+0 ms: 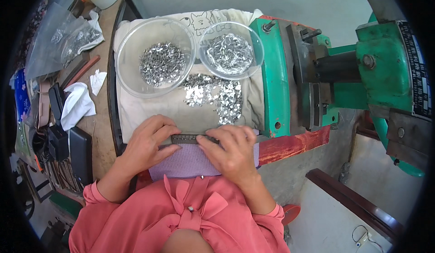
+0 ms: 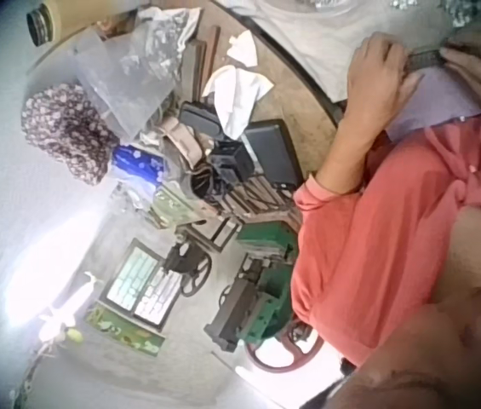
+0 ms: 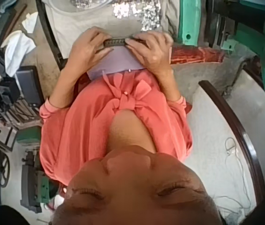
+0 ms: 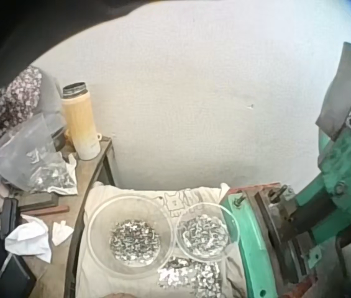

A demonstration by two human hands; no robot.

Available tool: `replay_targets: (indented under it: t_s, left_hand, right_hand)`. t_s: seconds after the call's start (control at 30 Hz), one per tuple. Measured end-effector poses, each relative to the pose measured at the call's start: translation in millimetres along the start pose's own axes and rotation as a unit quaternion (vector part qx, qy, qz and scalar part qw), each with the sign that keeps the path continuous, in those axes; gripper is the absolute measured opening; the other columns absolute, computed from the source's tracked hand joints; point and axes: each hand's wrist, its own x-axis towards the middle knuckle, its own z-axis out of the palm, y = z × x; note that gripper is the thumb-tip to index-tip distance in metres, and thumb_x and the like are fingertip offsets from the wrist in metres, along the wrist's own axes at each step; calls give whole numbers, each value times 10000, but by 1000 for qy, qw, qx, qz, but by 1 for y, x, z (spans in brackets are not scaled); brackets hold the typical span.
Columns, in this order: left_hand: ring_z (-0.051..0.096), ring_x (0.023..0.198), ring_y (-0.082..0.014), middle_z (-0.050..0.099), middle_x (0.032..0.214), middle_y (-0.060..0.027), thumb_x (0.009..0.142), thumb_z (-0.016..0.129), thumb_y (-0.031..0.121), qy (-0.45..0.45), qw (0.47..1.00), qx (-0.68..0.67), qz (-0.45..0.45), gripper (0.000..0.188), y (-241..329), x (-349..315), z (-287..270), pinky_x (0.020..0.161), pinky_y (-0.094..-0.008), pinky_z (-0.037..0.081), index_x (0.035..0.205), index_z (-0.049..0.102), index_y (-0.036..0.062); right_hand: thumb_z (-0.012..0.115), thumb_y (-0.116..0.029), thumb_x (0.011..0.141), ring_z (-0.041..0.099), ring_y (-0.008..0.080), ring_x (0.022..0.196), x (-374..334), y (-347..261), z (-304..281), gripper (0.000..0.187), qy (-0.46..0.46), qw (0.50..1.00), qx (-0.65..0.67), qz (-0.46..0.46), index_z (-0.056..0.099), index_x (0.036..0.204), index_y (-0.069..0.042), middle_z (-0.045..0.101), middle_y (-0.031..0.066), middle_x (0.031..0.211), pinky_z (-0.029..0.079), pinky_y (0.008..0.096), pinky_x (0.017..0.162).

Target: The person places small silver sequins one by one into the slots of a metal comb-like tool. They then insert the tool into a green press machine and operate the lever to press the sequins. The person repeats this process, picking up sequins from a container and arranging them on the tool.

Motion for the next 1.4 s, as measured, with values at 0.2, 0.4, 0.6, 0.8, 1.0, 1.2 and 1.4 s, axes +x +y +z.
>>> replay_targets:
  t_s: [0.2, 0.4, 0.6, 0.8, 1.0, 1.2, 1.4]
  left_hand:
    - [621, 982, -347, 610, 1081, -144, 699, 827, 72, 24, 999, 11, -39, 437, 10, -10, -6, 827, -411, 519, 1092, 645, 20]
    - [628, 942, -342, 635, 1042, -132, 700, 825, 62, 30, 999, 10, -42, 429, 6, -5, -7, 804, -406, 516, 1090, 649, 21]
    - [628, 930, -334, 648, 1007, -133, 699, 827, 60, 39, 998, -3, -45, 427, 1, -2, -4, 792, -397, 514, 1091, 661, 35]
    - [635, 919, -316, 653, 996, -132, 713, 827, 51, 43, 995, -69, -65, 403, -8, -4, -5, 778, -381, 514, 1086, 674, 31]
    - [646, 893, -264, 655, 989, -119, 739, 813, 35, 37, 989, -112, -89, 362, -16, -6, -5, 722, -342, 526, 1078, 688, 29]
    - [649, 863, -239, 653, 983, -110, 762, 805, 35, 34, 986, -137, -89, 341, -18, -6, -7, 689, -322, 530, 1083, 693, 29]
    - [654, 871, -239, 656, 994, -113, 773, 799, 41, 21, 983, -152, -100, 333, -20, -6, -7, 695, -326, 533, 1089, 696, 29]
  right_hand:
    - [664, -211, 771, 612, 162, 1042, 12, -6, 0, 163, -59, 994, -58, -70, 709, 914, -148, 667, -18, 1053, 366, 375, 972]
    - [625, -209, 769, 595, 174, 1091, 32, -17, -10, 142, -131, 978, -125, -108, 684, 872, -131, 661, 14, 1085, 365, 374, 990]
    - [598, -202, 787, 575, 214, 1082, 36, -26, -6, 134, -149, 977, -115, -96, 661, 840, -98, 618, 55, 967, 380, 374, 1010]
    - [721, -129, 770, 624, 213, 984, 51, 1, -29, 88, -133, 991, 8, -3, 706, 852, -102, 659, 26, 921, 435, 382, 928]
    - [784, -91, 787, 667, 253, 784, 87, 58, -46, 105, 20, 996, 3, 89, 737, 880, -91, 692, 45, 848, 493, 379, 720]
    - [780, -109, 802, 672, 283, 729, 117, 90, -41, 94, 17, 994, -41, 101, 753, 889, -85, 705, 69, 838, 505, 382, 670]
    - [772, -138, 816, 670, 304, 699, 135, 101, -36, 102, 7, 990, -80, 116, 752, 897, -80, 703, 88, 829, 522, 403, 646]
